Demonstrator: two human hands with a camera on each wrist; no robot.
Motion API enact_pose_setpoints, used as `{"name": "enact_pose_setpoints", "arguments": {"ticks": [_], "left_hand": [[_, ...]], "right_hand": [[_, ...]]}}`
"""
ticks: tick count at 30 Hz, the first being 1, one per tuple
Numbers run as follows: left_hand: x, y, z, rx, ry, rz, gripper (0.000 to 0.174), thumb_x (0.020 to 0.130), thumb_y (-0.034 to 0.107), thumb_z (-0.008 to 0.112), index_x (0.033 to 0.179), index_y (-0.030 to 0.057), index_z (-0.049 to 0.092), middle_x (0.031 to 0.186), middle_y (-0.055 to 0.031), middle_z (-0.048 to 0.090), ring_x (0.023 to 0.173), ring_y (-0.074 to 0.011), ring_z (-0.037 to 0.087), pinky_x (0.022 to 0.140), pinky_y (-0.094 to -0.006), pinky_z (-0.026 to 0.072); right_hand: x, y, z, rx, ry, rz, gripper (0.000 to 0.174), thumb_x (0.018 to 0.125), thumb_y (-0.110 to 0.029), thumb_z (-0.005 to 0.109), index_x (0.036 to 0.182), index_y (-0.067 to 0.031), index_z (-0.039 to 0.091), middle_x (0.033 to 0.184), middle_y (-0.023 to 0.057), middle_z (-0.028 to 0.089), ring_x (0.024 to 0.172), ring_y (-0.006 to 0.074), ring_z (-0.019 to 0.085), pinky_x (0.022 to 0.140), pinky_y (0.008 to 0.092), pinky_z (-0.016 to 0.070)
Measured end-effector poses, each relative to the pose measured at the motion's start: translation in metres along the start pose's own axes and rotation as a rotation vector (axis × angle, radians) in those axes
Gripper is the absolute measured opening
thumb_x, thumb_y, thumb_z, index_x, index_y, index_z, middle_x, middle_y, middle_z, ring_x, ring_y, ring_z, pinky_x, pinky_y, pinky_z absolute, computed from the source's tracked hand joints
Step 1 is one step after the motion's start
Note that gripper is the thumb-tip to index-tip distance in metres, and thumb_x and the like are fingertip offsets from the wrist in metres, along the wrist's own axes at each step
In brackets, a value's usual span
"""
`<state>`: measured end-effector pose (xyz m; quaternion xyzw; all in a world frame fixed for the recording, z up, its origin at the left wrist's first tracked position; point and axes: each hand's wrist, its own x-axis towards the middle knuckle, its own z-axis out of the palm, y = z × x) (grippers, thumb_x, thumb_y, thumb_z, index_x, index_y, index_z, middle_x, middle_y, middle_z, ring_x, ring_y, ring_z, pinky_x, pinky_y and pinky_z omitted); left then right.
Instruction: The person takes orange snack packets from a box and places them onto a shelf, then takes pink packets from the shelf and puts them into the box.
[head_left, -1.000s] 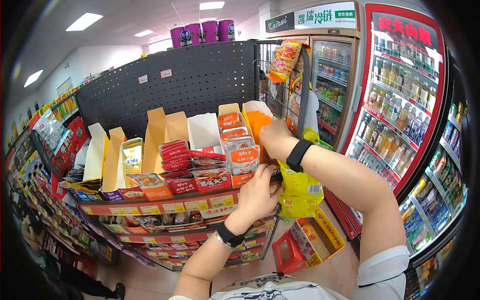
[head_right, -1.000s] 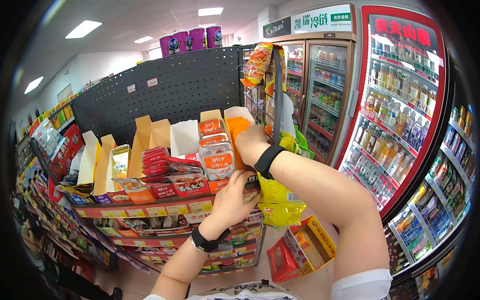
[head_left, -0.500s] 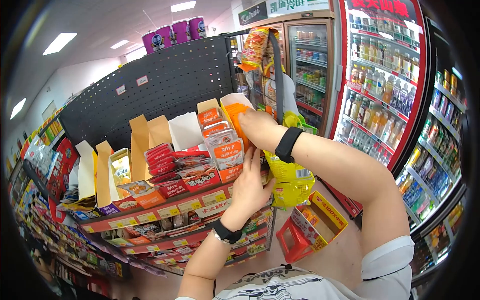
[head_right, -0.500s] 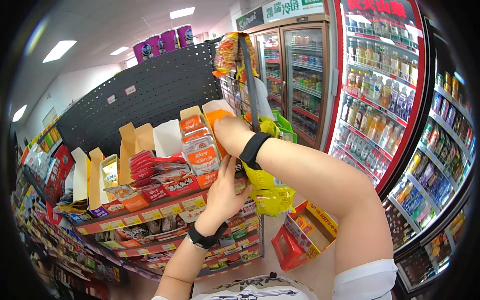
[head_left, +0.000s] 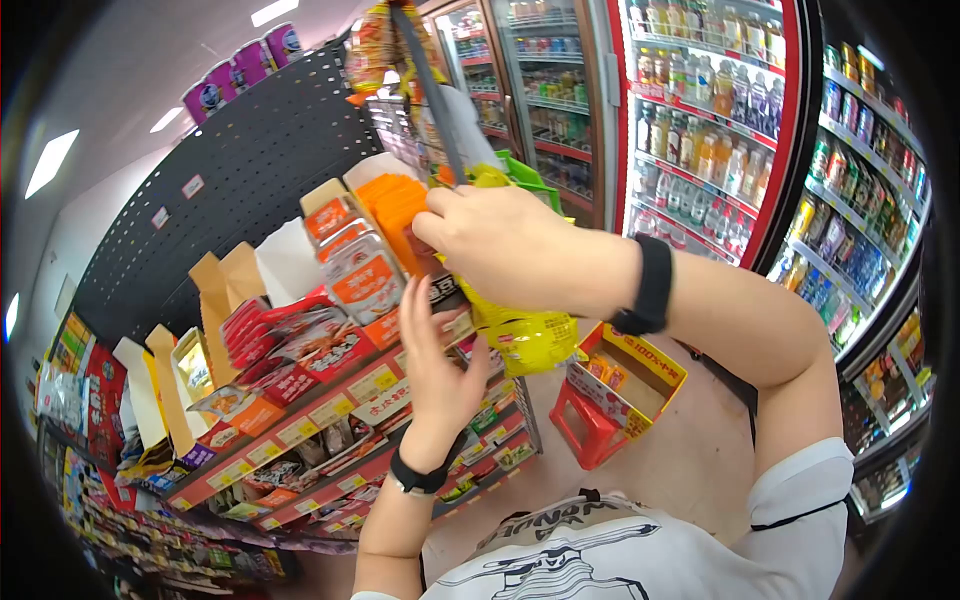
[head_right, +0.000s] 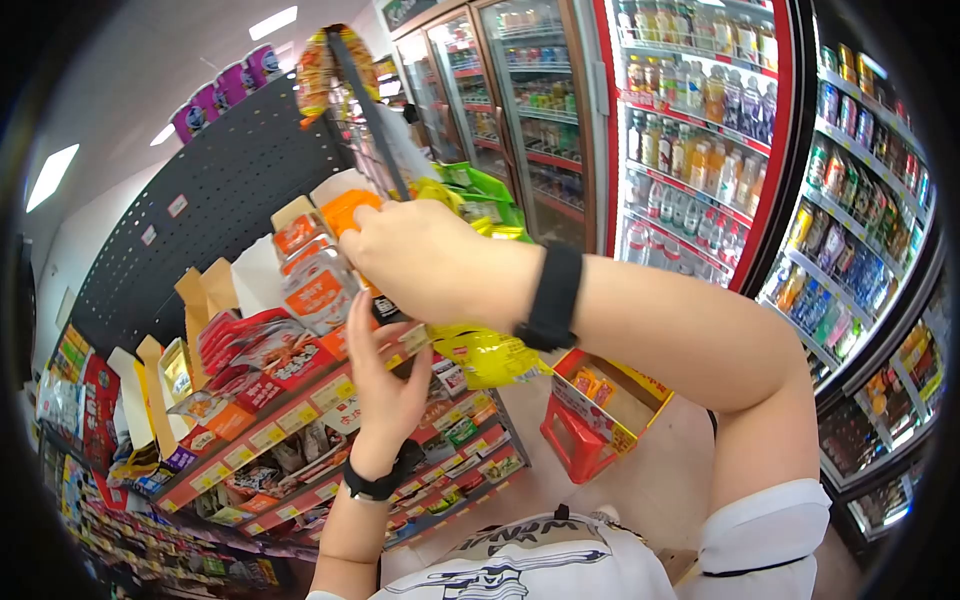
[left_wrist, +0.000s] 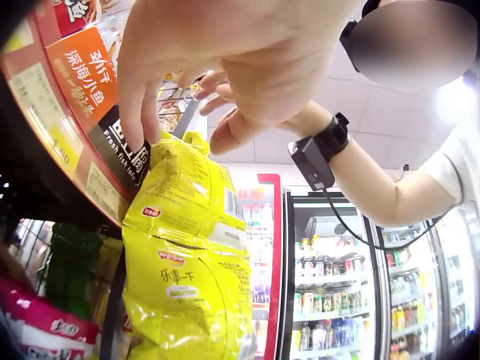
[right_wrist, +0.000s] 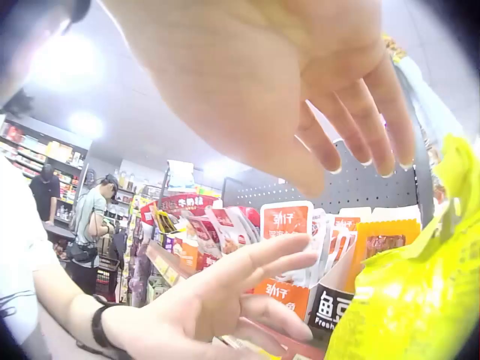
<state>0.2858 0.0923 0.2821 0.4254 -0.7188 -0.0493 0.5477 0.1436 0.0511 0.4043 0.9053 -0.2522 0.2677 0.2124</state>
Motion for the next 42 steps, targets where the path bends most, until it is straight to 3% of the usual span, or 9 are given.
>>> {"name": "enact_pose_setpoints", "arguments": {"ticks": [5, 8, 9, 14, 19, 24, 32, 40, 42], "left_hand": [[-0.043, -0.011, 0.012, -0.194, 0.02, 0.109, 0.057, 0.07, -0.005, 0.062, 0.122, 0.0013, 0.041, 0.122, -0.0156, 0.043, 0.093, -0.0241, 0.057, 0.072, -0.0301, 0.0501], [-0.064, -0.006, 0.028, -0.133, -0.237, 0.232, 0.037, 0.068, -0.005, 0.063, 0.104, 0.0008, 0.054, 0.095, -0.015, 0.059, 0.085, -0.0251, 0.06, 0.064, -0.0288, 0.0493], [-0.069, -0.001, 0.037, -0.162, -0.397, 0.141, 0.027, 0.069, -0.004, 0.063, 0.095, 0.0027, 0.057, 0.089, -0.0127, 0.061, 0.08, -0.0283, 0.06, 0.072, -0.0331, 0.0472], [-0.099, -0.022, 0.096, 0.001, -1.045, -0.142, 0.037, 0.076, 0.015, 0.067, 0.11, 0.0058, 0.058, 0.102, -0.014, 0.062, 0.09, -0.029, 0.06, 0.076, -0.0352, 0.0471], [-0.14, -0.043, 0.167, 0.154, -1.172, -0.414, 0.047, 0.074, 0.024, 0.067, 0.115, 0.007, 0.053, 0.108, -0.0153, 0.059, 0.097, -0.0344, 0.055, 0.081, -0.04, 0.0449], [-0.149, -0.036, 0.238, 0.166, -1.224, -0.591, 0.049, 0.076, 0.028, 0.066, 0.118, 0.0066, 0.052, 0.111, -0.016, 0.058, 0.105, -0.0323, 0.054, 0.086, -0.0391, 0.0441], [-0.131, -0.012, 0.283, 0.149, -1.138, -0.726, 0.046, 0.078, 0.027, 0.065, 0.116, 0.0045, 0.053, 0.112, -0.0165, 0.057, 0.106, -0.0326, 0.053, 0.087, -0.0388, 0.0435], [-0.142, -0.055, 0.289, 0.129, -1.128, -0.68, 0.047, 0.078, 0.028, 0.066, 0.117, 0.0049, 0.053, 0.112, -0.0163, 0.058, 0.103, -0.0294, 0.056, 0.085, -0.0376, 0.0448], [-0.152, -0.066, 0.296, 0.103, -1.2, -0.697, 0.045, 0.078, 0.027, 0.066, 0.114, 0.0043, 0.054, 0.109, -0.0181, 0.058, 0.102, -0.0345, 0.054, 0.086, -0.0406, 0.044]], "right_hand": [[-0.094, 0.004, -0.022, 0.015, 0.108, 0.068, 0.013, 0.067, -0.007, 0.059, 0.077, -0.0034, 0.052, 0.077, 0.0086, 0.054, 0.075, 0.0242, 0.058, 0.059, 0.0323, 0.0483], [-0.17, 0.025, -0.004, 0.094, 0.058, 0.228, 0.013, 0.068, -0.005, 0.061, 0.078, -0.0045, 0.054, 0.078, 0.0077, 0.054, 0.07, 0.0255, 0.057, 0.059, 0.0346, 0.0469], [-0.197, 0.035, 0.004, 0.125, 0.023, 0.33, 0.012, 0.069, -0.006, 0.062, 0.078, -0.0047, 0.054, 0.076, 0.0081, 0.054, 0.069, 0.0261, 0.056, 0.058, 0.0351, 0.0466], [-0.337, 0.075, 0.058, 0.203, -0.12, 0.622, 0.009, 0.072, -0.008, 0.062, 0.078, -0.0048, 0.056, 0.07, 0.0098, 0.052, 0.067, 0.0286, 0.055, 0.058, 0.0369, 0.0456], [-0.459, 0.101, 0.091, 0.368, -0.362, 0.955, 0.007, 0.072, -0.01, 0.058, 0.073, -0.0034, 0.057, 0.072, 0.0134, 0.057, 0.069, 0.0324, 0.057, 0.061, 0.041, 0.0455], [-0.549, 0.125, 0.114, 0.483, -0.499, 1.065, 0.007, 0.072, -0.011, 0.058, 0.073, -0.0038, 0.059, 0.072, 0.0144, 0.059, 0.07, 0.0337, 0.058, 0.062, 0.0424, 0.0461], [-0.582, 0.154, 0.166, 0.581, -0.641, 1.03, 0.008, 0.071, -0.011, 0.057, 0.074, -0.0045, 0.06, 0.071, 0.0161, 0.061, 0.07, 0.034, 0.059, 0.063, 0.0436, 0.0463], [-0.543, 0.152, 0.196, 0.57, -0.745, 1.051, 0.009, 0.072, -0.013, 0.058, 0.076, -0.005, 0.06, 0.073, 0.0156, 0.062, 0.073, 0.0338, 0.06, 0.065, 0.0433, 0.0474], [-0.53, 0.151, 0.198, 0.555, -0.787, 1.031, 0.009, 0.072, -0.014, 0.058, 0.076, -0.0052, 0.06, 0.074, 0.0154, 0.062, 0.074, 0.0336, 0.061, 0.065, 0.0429, 0.0478]]}}
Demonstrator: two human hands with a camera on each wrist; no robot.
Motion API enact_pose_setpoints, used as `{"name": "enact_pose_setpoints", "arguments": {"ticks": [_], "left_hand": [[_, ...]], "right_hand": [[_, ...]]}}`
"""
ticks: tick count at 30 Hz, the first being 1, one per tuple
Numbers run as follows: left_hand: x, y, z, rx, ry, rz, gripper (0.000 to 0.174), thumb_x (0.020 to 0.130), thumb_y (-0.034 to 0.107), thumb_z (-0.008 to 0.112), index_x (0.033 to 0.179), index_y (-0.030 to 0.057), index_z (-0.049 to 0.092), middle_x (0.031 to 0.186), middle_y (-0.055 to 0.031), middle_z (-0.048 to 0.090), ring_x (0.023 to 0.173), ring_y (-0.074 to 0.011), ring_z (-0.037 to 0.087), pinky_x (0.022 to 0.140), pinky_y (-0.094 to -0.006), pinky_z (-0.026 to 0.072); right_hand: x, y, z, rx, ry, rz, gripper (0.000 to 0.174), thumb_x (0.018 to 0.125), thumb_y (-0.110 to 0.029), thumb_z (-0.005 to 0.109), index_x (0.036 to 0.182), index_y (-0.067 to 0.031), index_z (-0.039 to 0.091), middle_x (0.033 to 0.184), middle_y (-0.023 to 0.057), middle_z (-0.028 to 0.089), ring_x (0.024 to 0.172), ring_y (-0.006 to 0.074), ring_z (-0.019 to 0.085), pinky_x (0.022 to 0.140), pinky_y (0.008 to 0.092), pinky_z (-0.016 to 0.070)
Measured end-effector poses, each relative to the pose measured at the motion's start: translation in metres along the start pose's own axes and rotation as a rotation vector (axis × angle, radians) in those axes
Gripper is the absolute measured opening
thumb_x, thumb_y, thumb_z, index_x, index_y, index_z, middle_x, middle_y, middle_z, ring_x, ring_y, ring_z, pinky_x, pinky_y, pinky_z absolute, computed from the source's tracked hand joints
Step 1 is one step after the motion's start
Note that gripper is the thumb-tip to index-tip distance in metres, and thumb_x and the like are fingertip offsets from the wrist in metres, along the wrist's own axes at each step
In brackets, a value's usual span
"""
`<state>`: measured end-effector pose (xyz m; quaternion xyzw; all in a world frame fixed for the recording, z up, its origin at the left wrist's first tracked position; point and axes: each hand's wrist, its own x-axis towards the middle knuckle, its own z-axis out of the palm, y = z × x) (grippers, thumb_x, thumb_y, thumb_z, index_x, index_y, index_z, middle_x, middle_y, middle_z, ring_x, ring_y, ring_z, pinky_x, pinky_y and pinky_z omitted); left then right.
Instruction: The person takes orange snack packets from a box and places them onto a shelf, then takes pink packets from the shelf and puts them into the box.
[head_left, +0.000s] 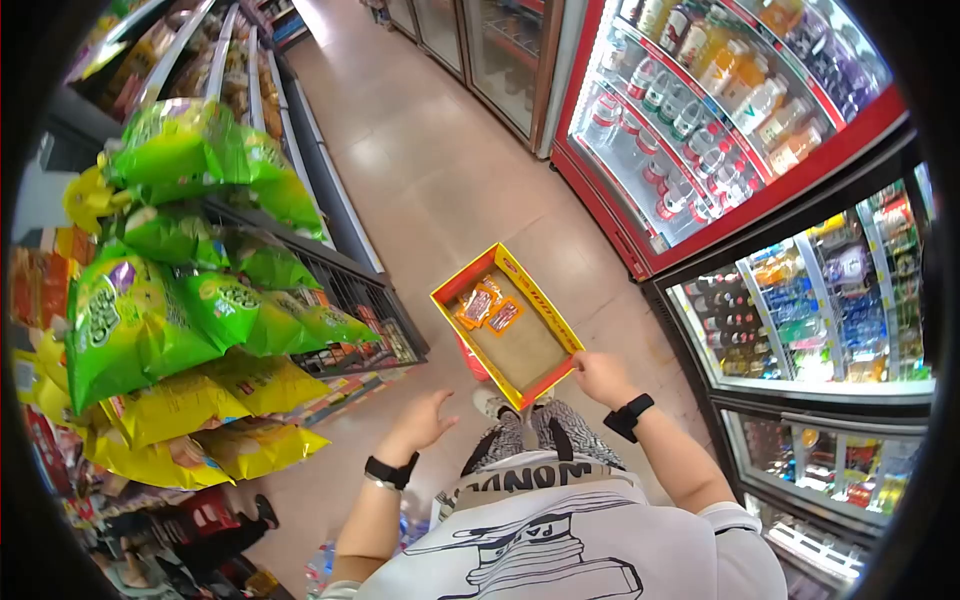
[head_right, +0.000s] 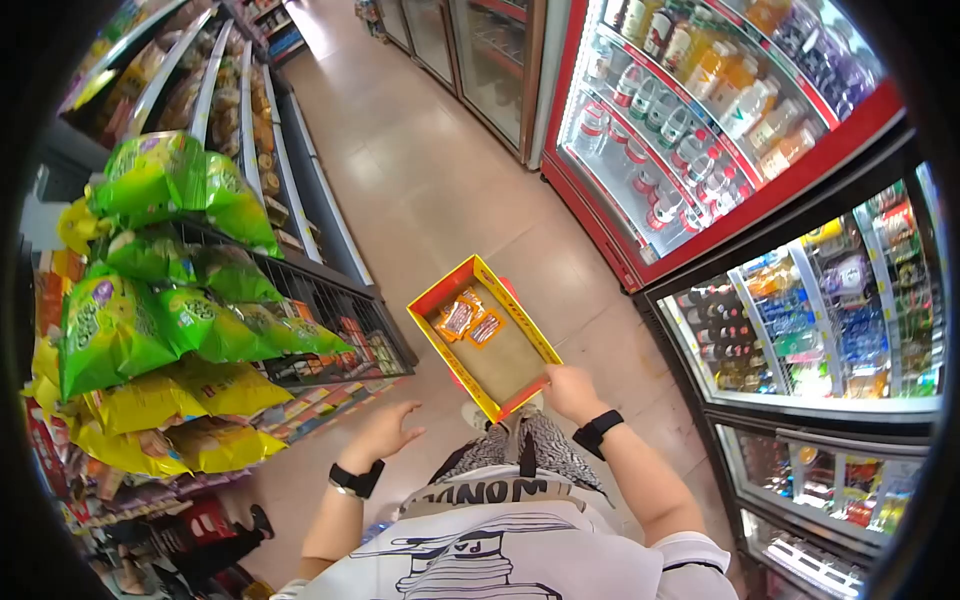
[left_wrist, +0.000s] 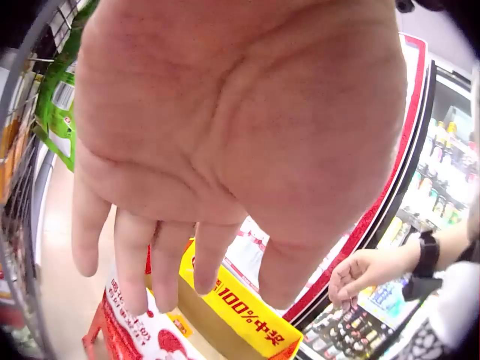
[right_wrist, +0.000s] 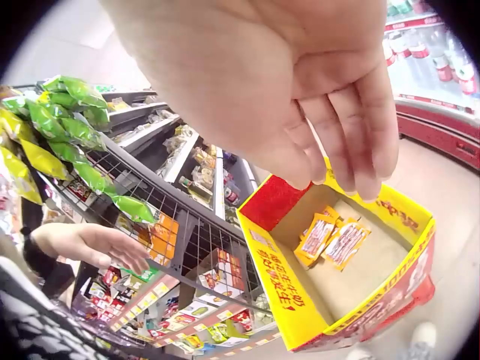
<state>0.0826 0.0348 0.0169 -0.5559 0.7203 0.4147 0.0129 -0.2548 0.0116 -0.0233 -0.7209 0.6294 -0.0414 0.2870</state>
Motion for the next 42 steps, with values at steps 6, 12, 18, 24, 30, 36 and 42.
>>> {"name": "enact_pose_setpoints", "arguments": {"ticks": [6, 12, 18, 24, 30, 36, 42], "left_hand": [[0.008, -0.01, 0.014, -0.131, 0.108, -0.013, 0.042, 0.078, 0.026, 0.064, 0.114, 0.0064, 0.055, 0.106, -0.0183, 0.06, 0.099, -0.0338, 0.056, 0.084, -0.0411, 0.045], [0.011, 0.0, 0.021, -0.358, 0.223, -0.126, 0.036, 0.08, 0.021, 0.063, 0.112, 0.0055, 0.056, 0.104, -0.0165, 0.062, 0.097, -0.0303, 0.059, 0.083, -0.036, 0.0465], [0.033, 0.007, 0.081, -0.86, 0.332, -0.364, 0.03, 0.084, 0.015, 0.06, 0.112, 0.0038, 0.056, 0.1, -0.0095, 0.063, 0.093, -0.018, 0.06, 0.083, -0.0301, 0.045], [0.073, 0.02, 0.132, -1.035, 0.339, -0.422, 0.024, 0.087, 0.006, 0.056, 0.111, 0.0017, 0.055, 0.102, -0.0061, 0.061, 0.095, -0.0126, 0.057, 0.084, -0.0259, 0.0443], [0.108, 0.031, 0.15, -1.085, 0.326, -0.492, 0.021, 0.087, 0.004, 0.055, 0.108, 0.0005, 0.056, 0.101, -0.0057, 0.061, 0.094, -0.0127, 0.057, 0.085, -0.0258, 0.0441], [0.115, 0.019, 0.15, -1.101, 0.405, -0.498, 0.018, 0.087, 0.002, 0.053, 0.105, 0.0004, 0.057, 0.098, -0.0053, 0.062, 0.093, -0.0126, 0.057, 0.085, -0.0255, 0.0434], [0.12, 0.01, 0.133, -0.993, 0.613, -0.509, 0.025, 0.082, -0.001, 0.057, 0.106, 0.0024, 0.055, 0.101, -0.0055, 0.06, 0.095, -0.0142, 0.056, 0.085, -0.0266, 0.0429]], "right_hand": [[0.043, -0.015, 0.016, 0.054, -0.163, -0.034, 0.017, 0.076, -0.014, 0.056, 0.089, -0.0057, 0.062, 0.084, 0.016, 0.063, 0.081, 0.0326, 0.061, 0.07, 0.042, 0.0484], [0.129, -0.02, 0.047, 0.11, -0.222, -0.122, 0.024, 0.076, -0.013, 0.056, 0.096, -0.0004, 0.06, 0.094, 0.021, 0.061, 0.091, 0.0352, 0.059, 0.082, 0.0412, 0.0462], [0.224, -0.004, 0.114, 0.196, -0.372, -0.025, 0.044, 0.068, -0.011, 0.065, 0.11, -0.0011, 0.053, 0.106, 0.0225, 0.057, 0.098, 0.0364, 0.056, 0.085, 0.0409, 0.0457], [0.268, 0.003, 0.162, 0.286, -0.336, 0.14, 0.059, 0.064, -0.011, 0.068, 0.118, -0.0022, 0.045, 0.118, 0.0204, 0.049, 0.108, 0.0366, 0.05, 0.09, 0.0396, 0.0435], [0.287, 0.007, 0.215, 0.434, -0.184, 0.245, 0.047, 0.077, 0.001, 0.049, 0.123, -0.0013, 0.04, 0.123, 0.021, 0.043, 0.112, 0.0384, 0.046, 0.093, 0.0408, 0.0404], [0.293, 0.019, 0.242, 0.359, -0.065, 0.212, 0.027, 0.076, -0.002, 0.053, 0.104, -0.002, 0.054, 0.109, 0.0213, 0.052, 0.096, 0.0378, 0.055, 0.083, 0.0427, 0.0448], [0.24, 0.025, 0.203, 0.358, -0.091, -0.104, 0.009, 0.077, -0.009, 0.057, 0.085, -0.0043, 0.056, 0.089, 0.0172, 0.056, 0.081, 0.0353, 0.057, 0.068, 0.0432, 0.045]]}}
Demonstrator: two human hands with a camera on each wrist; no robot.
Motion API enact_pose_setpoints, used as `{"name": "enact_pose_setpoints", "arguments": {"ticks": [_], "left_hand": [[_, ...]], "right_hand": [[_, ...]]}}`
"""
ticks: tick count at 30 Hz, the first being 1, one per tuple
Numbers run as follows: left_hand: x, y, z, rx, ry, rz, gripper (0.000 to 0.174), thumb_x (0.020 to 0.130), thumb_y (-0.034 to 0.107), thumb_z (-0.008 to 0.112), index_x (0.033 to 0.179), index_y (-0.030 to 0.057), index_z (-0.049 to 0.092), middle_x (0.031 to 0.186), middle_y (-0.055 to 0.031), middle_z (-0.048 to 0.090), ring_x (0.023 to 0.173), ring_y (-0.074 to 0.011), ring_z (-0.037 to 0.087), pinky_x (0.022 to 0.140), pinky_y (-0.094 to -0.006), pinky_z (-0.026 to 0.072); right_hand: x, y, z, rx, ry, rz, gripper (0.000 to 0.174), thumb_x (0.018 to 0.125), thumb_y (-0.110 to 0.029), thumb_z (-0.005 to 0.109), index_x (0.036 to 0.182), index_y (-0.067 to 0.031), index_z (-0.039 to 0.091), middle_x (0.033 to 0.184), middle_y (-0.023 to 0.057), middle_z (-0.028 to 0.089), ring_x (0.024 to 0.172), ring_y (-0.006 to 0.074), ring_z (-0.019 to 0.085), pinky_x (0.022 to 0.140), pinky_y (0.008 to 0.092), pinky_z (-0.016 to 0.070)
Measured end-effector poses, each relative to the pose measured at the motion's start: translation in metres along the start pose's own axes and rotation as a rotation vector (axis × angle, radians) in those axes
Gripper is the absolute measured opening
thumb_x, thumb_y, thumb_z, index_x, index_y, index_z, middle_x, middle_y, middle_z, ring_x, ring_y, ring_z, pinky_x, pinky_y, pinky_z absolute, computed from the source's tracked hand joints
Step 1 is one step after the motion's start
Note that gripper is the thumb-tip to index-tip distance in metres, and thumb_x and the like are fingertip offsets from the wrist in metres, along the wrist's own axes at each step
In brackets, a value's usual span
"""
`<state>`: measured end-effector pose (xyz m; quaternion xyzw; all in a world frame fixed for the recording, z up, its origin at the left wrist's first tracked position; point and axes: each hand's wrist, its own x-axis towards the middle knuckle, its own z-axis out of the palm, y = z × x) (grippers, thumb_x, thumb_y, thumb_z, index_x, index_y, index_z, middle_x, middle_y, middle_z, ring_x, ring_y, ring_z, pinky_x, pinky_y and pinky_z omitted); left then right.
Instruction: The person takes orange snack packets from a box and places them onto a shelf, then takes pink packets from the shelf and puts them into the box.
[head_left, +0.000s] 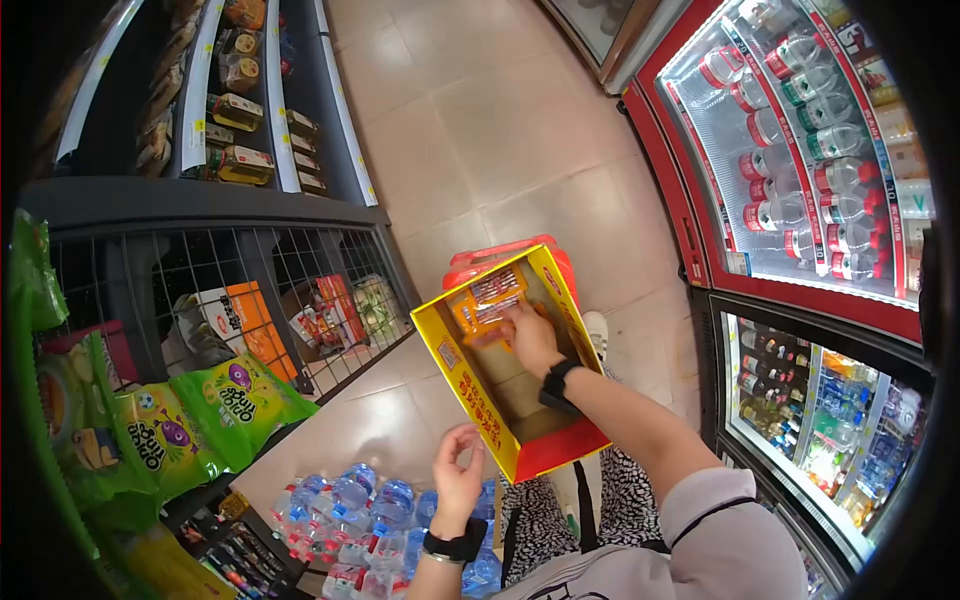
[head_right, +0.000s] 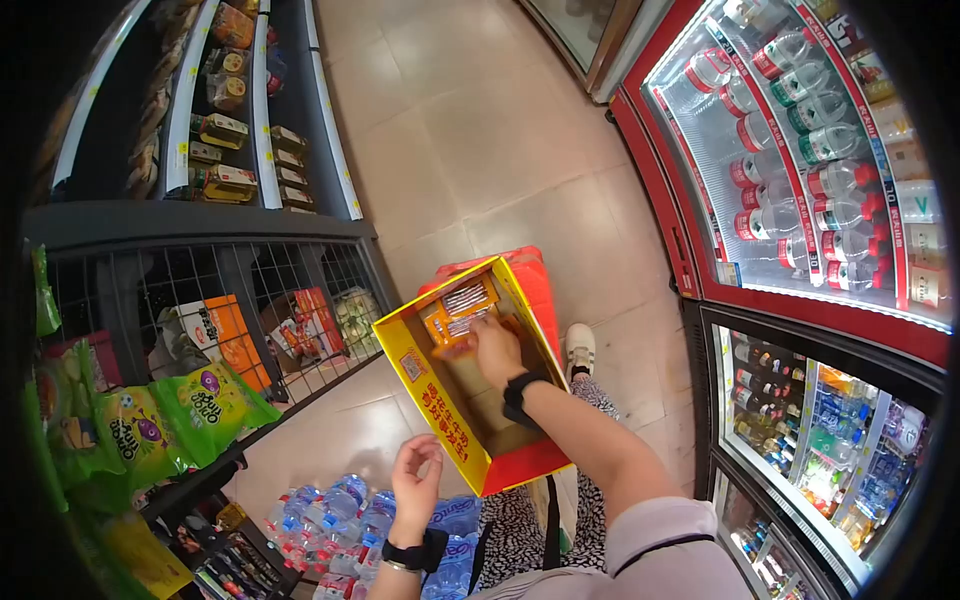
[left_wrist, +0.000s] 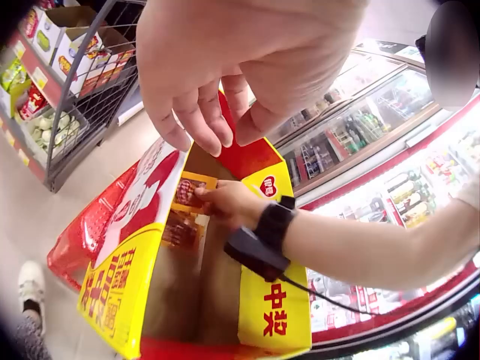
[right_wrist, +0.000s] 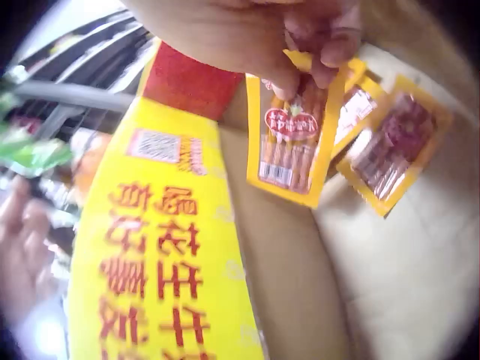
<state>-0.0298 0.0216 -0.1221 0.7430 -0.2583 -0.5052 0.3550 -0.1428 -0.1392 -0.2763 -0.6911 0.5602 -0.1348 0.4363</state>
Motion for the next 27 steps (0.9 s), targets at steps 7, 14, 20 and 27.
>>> {"name": "enact_pose_setpoints", "arguments": {"ticks": [7, 14, 20, 27], "left_hand": [[0.009, 0.043, 0.019, 0.48, -0.036, 0.339, 0.047, 0.076, 0.005, 0.066, 0.12, 0.0035, 0.049, 0.121, -0.016, 0.051, 0.109, -0.0283, 0.052, 0.088, -0.0338, 0.044], [0.001, -0.004, 0.02, 0.06, -0.212, -0.092, 0.031, 0.09, 0.011, 0.053, 0.118, -0.0015, 0.05, 0.095, -0.01, 0.064, 0.081, -0.0197, 0.064, 0.075, -0.029, 0.0497], [-0.01, -0.012, -0.009, -0.2, -0.019, -0.178, 0.029, 0.094, 0.015, 0.047, 0.117, -0.0024, 0.051, 0.096, -0.008, 0.062, 0.085, -0.0144, 0.06, 0.077, -0.0292, 0.0492], [-0.018, -0.02, -0.017, -0.292, 0.036, -0.196, 0.029, 0.094, 0.017, 0.048, 0.115, -0.0026, 0.051, 0.097, -0.0097, 0.062, 0.083, -0.0145, 0.06, 0.078, -0.0279, 0.0479]], "right_hand": [[-0.084, -0.062, -0.109, 0.035, -0.361, -0.364, 0.01, 0.078, -0.014, 0.059, 0.081, -0.0074, 0.052, 0.071, 0.0091, 0.057, 0.07, 0.0312, 0.059, 0.059, 0.0402, 0.0451], [-0.078, -0.058, -0.083, 0.433, -0.407, 0.076, 0.023, 0.083, -0.018, 0.061, 0.1, -0.003, 0.056, 0.083, 0.0086, 0.058, 0.072, 0.0159, 0.056, 0.066, 0.0274, 0.0449], [-0.022, -0.001, 0.009, 0.147, 0.098, 0.299, 0.051, 0.081, -0.014, 0.058, 0.124, 0.0012, 0.036, 0.112, 0.0206, 0.05, 0.099, 0.0381, 0.052, 0.086, 0.0426, 0.0425], [-0.001, 0.054, 0.029, -0.292, 0.151, 0.45, 0.039, 0.077, -0.009, 0.059, 0.113, -0.0004, 0.043, 0.112, 0.0225, 0.049, 0.099, 0.0393, 0.051, 0.084, 0.0419, 0.0435]]}}
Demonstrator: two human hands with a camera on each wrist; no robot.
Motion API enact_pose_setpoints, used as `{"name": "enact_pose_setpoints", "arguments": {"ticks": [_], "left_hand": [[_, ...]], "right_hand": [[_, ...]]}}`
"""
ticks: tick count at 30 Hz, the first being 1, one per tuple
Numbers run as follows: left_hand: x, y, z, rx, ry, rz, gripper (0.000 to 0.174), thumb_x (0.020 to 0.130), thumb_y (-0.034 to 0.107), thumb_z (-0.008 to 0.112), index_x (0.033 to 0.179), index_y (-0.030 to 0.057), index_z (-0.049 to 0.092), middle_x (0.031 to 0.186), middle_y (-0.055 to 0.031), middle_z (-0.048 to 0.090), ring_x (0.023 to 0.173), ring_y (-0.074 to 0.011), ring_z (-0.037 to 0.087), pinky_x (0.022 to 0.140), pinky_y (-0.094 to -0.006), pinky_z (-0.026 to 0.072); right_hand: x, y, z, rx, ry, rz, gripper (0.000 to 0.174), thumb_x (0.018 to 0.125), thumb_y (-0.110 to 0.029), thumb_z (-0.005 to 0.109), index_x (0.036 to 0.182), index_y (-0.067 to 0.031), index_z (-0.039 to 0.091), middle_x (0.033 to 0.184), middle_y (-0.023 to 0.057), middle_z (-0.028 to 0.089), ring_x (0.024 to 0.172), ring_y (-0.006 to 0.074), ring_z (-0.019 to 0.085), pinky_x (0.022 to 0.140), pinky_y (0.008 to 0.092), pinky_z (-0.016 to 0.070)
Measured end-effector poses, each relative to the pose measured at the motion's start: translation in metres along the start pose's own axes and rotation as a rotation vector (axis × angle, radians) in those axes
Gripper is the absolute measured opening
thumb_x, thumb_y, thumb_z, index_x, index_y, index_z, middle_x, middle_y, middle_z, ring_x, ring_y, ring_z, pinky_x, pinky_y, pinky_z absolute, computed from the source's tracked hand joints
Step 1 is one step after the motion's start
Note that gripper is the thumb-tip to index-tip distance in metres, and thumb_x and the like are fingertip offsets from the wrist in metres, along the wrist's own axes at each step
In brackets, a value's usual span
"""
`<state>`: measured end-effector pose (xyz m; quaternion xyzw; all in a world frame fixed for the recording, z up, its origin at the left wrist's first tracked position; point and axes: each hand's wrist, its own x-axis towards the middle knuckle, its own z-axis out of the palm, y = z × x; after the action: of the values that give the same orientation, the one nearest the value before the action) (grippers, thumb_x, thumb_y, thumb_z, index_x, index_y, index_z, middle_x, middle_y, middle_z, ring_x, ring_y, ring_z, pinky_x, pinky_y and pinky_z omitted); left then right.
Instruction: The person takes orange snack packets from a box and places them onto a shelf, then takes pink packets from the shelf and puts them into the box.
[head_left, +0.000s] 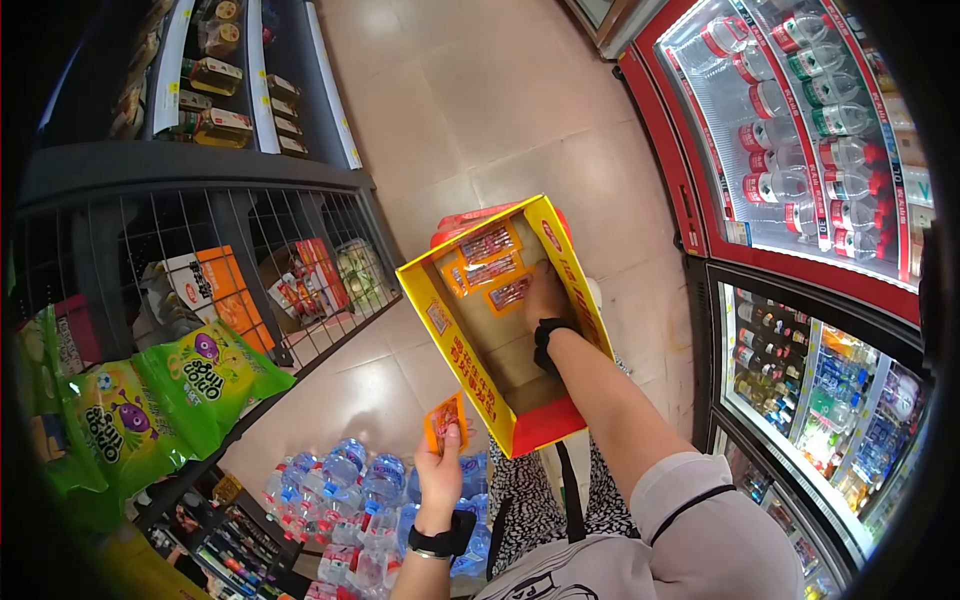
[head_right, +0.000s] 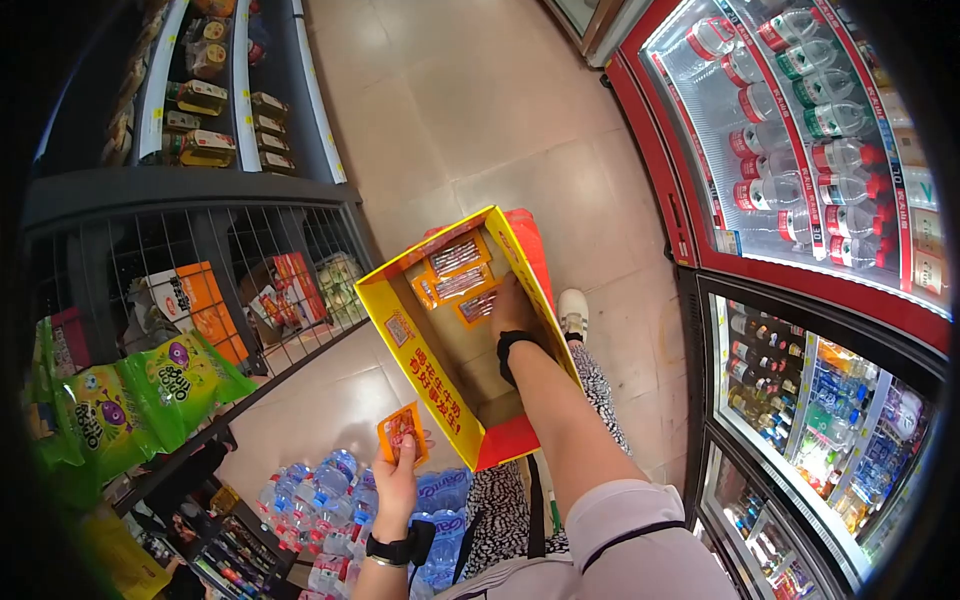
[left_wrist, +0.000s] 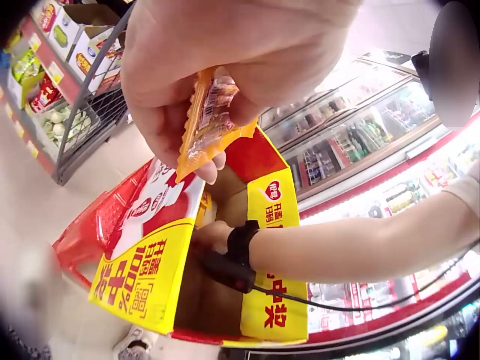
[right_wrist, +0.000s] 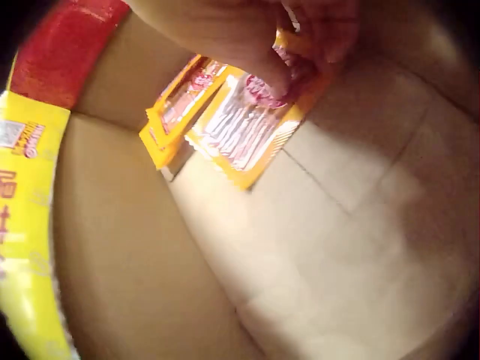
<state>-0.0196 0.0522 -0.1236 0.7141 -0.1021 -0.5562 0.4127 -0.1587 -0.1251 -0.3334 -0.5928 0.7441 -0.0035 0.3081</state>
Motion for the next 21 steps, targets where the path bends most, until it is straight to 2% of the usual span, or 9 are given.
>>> {"name": "enact_pose_setpoints", "arguments": {"ticks": [2, 3, 6, 10, 14, 16, 17, 19, 21], "left_hand": [[0.0, -0.002, 0.0, 0.003, 0.003, 0.0, 0.029, 0.094, 0.017, 0.049, 0.115, -0.0025, 0.051, 0.097, -0.0098, 0.062, 0.083, -0.0144, 0.06, 0.078, -0.0276, 0.0478], [0.0, -0.002, 0.001, 0.002, 0.002, 0.006, 0.029, 0.093, 0.017, 0.049, 0.115, -0.0023, 0.051, 0.098, -0.0093, 0.062, 0.084, -0.0143, 0.06, 0.079, -0.0276, 0.0472], [0.003, 0.002, 0.005, 0.023, 0.018, 0.039, 0.03, 0.093, 0.017, 0.049, 0.116, -0.0019, 0.05, 0.1, -0.0078, 0.061, 0.088, -0.0143, 0.058, 0.082, -0.028, 0.0458], [0.008, 0.014, 0.007, 0.068, 0.075, 0.076, 0.032, 0.092, 0.016, 0.05, 0.12, -0.0011, 0.047, 0.107, -0.007, 0.058, 0.095, -0.0151, 0.056, 0.088, -0.0301, 0.0427], [0.012, 0.021, 0.01, 0.025, 0.087, 0.178, 0.035, 0.092, 0.017, 0.05, 0.122, -0.0007, 0.045, 0.112, -0.0086, 0.056, 0.099, -0.016, 0.055, 0.09, -0.0306, 0.0412], [0.012, 0.024, 0.013, -0.081, -0.103, 0.25, 0.039, 0.09, 0.014, 0.054, 0.124, -0.0001, 0.043, 0.115, -0.0082, 0.053, 0.103, -0.0153, 0.052, 0.092, -0.0305, 0.0395], [0.009, 0.027, 0.015, -0.084, -0.1, 0.25, 0.039, 0.09, 0.014, 0.054, 0.124, -0.0001, 0.043, 0.115, -0.0082, 0.053, 0.103, -0.0153, 0.052, 0.092, -0.0305, 0.0395], [0.0, 0.04, 0.022, -0.062, -0.366, -0.024, 0.038, 0.088, 0.011, 0.057, 0.122, -0.0005, 0.045, 0.111, -0.0058, 0.056, 0.1, -0.0136, 0.054, 0.088, -0.0291, 0.0422], [0.0, 0.038, 0.02, 0.037, -0.456, -0.11, 0.034, 0.088, 0.011, 0.056, 0.119, -0.0002, 0.047, 0.109, -0.0067, 0.057, 0.098, -0.0149, 0.056, 0.086, -0.0295, 0.0444]], "right_hand": [[0.0, 0.008, 0.0, 0.091, -0.054, -0.055, 0.021, 0.079, -0.012, 0.059, 0.096, -0.0011, 0.051, 0.1, 0.0204, 0.055, 0.095, 0.0374, 0.054, 0.08, 0.0414, 0.0445], [-0.006, 0.005, -0.007, 0.148, -0.119, 0.015, 0.013, 0.079, -0.013, 0.06, 0.08, -0.0019, 0.053, 0.086, 0.0188, 0.057, 0.088, 0.036, 0.056, 0.074, 0.0423, 0.0444], [-0.023, 0.013, -0.017, 0.17, -0.152, -0.145, 0.011, 0.08, -0.009, 0.054, 0.09, -0.0035, 0.056, 0.095, 0.0219, 0.057, 0.094, 0.0379, 0.055, 0.076, 0.0446, 0.0433], [-0.068, -0.006, -0.083, 0.287, -0.235, -0.375, 0.012, 0.082, -0.012, 0.058, 0.087, -0.0053, 0.049, 0.072, 0.018, 0.058, 0.071, 0.0396, 0.056, 0.06, 0.0452, 0.044], [-0.095, -0.02, -0.172, 0.274, -0.318, -0.603, 0.012, 0.082, -0.011, 0.057, 0.085, -0.0064, 0.046, 0.07, 0.0171, 0.056, 0.067, 0.0379, 0.056, 0.057, 0.0445, 0.0436], [-0.103, -0.03, -0.207, 0.381, -0.596, -0.67, 0.014, 0.081, -0.013, 0.059, 0.085, -0.0068, 0.047, 0.068, 0.016, 0.056, 0.065, 0.0359, 0.057, 0.055, 0.042, 0.044], [-0.105, -0.035, -0.213, 0.379, -0.598, -0.673, 0.014, 0.081, -0.013, 0.059, 0.085, -0.0068, 0.047, 0.068, 0.016, 0.056, 0.065, 0.0359, 0.057, 0.055, 0.042, 0.044], [-0.109, -0.048, -0.217, 0.367, -0.767, -0.776, 0.015, 0.081, -0.015, 0.061, 0.084, -0.0067, 0.049, 0.067, 0.0153, 0.057, 0.064, 0.035, 0.058, 0.054, 0.0397, 0.0444], [-0.111, -0.061, -0.206, 0.395, -0.749, -0.77, 0.014, 0.082, -0.015, 0.06, 0.085, -0.0062, 0.05, 0.068, 0.0157, 0.057, 0.064, 0.0342, 0.058, 0.055, 0.0385, 0.0445]]}}
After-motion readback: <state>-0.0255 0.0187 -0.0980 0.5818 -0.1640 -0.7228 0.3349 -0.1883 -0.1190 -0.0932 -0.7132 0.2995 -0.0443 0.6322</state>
